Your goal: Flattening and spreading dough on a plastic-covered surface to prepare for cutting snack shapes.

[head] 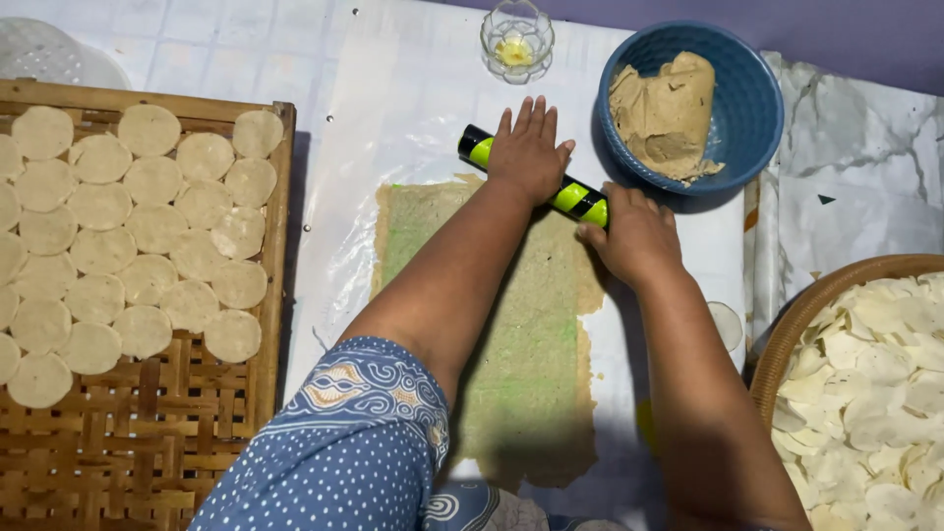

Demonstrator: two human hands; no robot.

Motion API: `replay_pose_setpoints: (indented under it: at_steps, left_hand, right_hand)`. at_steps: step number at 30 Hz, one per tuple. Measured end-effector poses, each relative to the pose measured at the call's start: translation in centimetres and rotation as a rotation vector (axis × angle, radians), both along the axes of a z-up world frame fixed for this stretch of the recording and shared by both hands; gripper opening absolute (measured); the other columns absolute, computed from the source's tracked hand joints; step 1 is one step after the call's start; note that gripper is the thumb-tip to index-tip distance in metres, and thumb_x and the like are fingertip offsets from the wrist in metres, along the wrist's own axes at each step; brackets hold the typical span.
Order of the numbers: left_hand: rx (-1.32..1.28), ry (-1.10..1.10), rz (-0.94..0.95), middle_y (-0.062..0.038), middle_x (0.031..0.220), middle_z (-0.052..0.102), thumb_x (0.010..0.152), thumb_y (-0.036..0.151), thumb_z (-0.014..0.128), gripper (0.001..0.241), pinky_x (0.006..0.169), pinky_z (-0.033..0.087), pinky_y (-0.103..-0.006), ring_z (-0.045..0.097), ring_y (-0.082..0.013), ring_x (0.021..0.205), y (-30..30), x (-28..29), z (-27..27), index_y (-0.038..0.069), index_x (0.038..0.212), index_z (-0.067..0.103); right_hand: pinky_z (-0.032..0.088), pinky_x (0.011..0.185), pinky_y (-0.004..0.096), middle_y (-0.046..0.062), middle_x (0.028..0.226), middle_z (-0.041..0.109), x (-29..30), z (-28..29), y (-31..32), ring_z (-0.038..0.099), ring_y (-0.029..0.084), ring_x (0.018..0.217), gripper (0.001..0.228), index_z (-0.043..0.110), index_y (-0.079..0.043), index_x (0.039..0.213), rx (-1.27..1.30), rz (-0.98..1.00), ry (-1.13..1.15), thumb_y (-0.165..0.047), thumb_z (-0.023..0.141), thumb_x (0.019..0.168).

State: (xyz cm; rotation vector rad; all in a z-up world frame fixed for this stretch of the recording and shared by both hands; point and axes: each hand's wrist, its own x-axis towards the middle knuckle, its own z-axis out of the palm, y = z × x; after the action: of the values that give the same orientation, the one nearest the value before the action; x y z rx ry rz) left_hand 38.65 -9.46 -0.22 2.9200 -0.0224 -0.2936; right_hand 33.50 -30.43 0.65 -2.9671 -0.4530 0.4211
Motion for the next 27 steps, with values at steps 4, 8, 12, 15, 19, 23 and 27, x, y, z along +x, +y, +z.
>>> replay_pose_setpoints:
  at_steps: [4,8,12,15,19,23,27]
  left_hand:
    - [-0.372,-0.225,0.065,-0.009,0.170,0.014,0.108,0.047,0.022,0.064,0.126,0.005,-0.0487,0.005,-0.0250,0.157,0.8,-1.1,2.0,0.010,0.161,0.018]
    - [-0.394,-0.491,0.141,-0.007,0.170,0.016,0.111,0.040,0.022,0.057,0.130,0.003,-0.0483,0.006,-0.0249,0.158,3.8,-6.6,4.7,0.013,0.160,0.025]
    - [-0.282,-0.487,0.170,-0.006,0.171,0.009,0.112,0.026,0.034,0.053,0.130,-0.001,-0.0466,0.002,-0.0227,0.157,4.8,-14.9,7.8,0.011,0.162,0.025]
    - [-0.216,-0.513,0.118,-0.018,0.169,0.021,0.113,0.031,0.033,0.052,0.126,0.007,-0.0574,0.015,-0.0348,0.157,5.2,-20.6,5.6,0.009,0.159,0.034]
    - [-0.121,-0.440,0.134,-0.019,0.167,0.026,0.110,0.035,0.034,0.054,0.125,0.008,-0.0570,0.021,-0.0345,0.156,5.7,-23.3,2.1,0.009,0.157,0.036]
    - [-0.094,-0.442,0.125,-0.014,0.166,0.031,0.109,0.040,0.034,0.058,0.125,0.013,-0.0542,0.025,-0.0324,0.154,6.7,-21.6,0.2,0.015,0.161,0.031]
    - [-0.065,-0.414,0.138,-0.014,0.162,0.039,0.109,0.046,0.032,0.057,0.125,0.018,-0.0497,0.029,-0.0334,0.153,7.6,-16.5,1.6,0.015,0.156,0.040]
  right_hand:
    - [0.046,0.101,0.047,0.021,0.126,0.065,-2.8,5.4,0.0,0.059,0.039,0.114,0.061,0.055,0.000,0.144,0.145,0.020,-0.082,-0.012,0.073,0.086]
    - [0.046,0.094,0.051,0.026,0.118,0.064,-5.5,7.3,-0.9,0.059,0.043,0.105,0.054,0.055,0.002,0.141,0.212,0.082,-0.177,-0.011,0.067,0.091]
    - [0.044,0.110,0.048,0.017,0.127,0.064,-9.4,9.7,2.5,0.055,0.032,0.118,0.055,0.052,-0.005,0.144,0.103,0.132,-0.121,-0.014,0.066,0.092]
    - [0.017,0.125,0.058,0.014,0.124,0.062,-10.6,3.7,2.8,0.055,0.036,0.127,0.063,0.049,-0.012,0.148,0.173,0.330,-0.272,-0.023,0.071,0.090]
    - [0.003,0.124,0.066,0.018,0.132,0.058,-11.8,1.2,4.4,0.050,0.038,0.135,0.058,0.046,-0.010,0.153,0.226,0.365,-0.401,-0.021,0.061,0.098]
    - [-0.014,0.119,0.068,0.020,0.160,0.043,-11.2,2.1,6.3,0.030,0.033,0.154,0.072,0.034,-0.005,0.160,0.101,0.213,-0.229,-0.054,0.037,0.108]
    - [-0.011,0.121,0.069,0.015,0.168,0.032,-5.7,1.8,7.5,0.018,0.029,0.159,0.076,0.031,-0.009,0.163,0.014,0.172,-0.224,-0.062,0.024,0.109]
